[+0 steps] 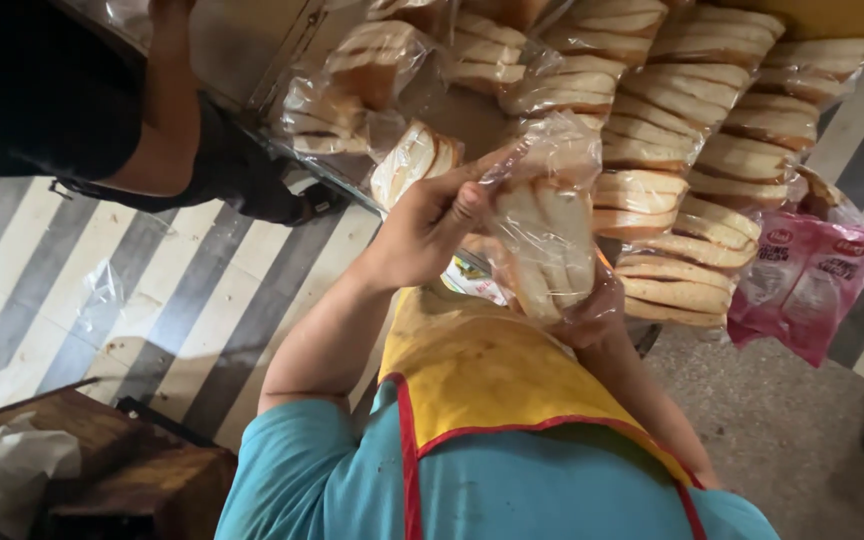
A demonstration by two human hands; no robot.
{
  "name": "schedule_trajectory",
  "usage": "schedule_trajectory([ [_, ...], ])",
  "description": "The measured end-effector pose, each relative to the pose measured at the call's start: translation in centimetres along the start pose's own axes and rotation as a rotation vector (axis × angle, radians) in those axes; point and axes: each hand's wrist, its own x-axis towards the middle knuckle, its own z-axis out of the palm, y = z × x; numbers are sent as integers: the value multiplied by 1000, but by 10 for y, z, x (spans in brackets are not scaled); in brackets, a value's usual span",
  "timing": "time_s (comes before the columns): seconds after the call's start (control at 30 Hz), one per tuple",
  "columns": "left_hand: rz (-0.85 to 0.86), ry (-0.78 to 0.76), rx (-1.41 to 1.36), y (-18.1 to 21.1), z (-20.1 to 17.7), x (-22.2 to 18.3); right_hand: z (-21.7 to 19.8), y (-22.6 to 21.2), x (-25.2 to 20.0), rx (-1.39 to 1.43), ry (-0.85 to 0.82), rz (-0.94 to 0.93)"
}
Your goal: The recorder uses a heat-sealing tool to seal individual plastic bags containing sliced bread.
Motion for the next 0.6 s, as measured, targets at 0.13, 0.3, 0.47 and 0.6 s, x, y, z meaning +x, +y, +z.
schedule_trajectory([
  [0.13,436,-81,-219,13,6,0,47,27,-88,270,-24,267],
  [0.3,261,-23,155,-25,-14,-1,76,65,-179,625,-77,574],
  [0.47,129,-258,-96,-40,-33,3,55,63,-168,1000,-170,852],
  [0.6,126,-262,-255,-64,-32,11,-50,29,-9,2042,468,1368],
])
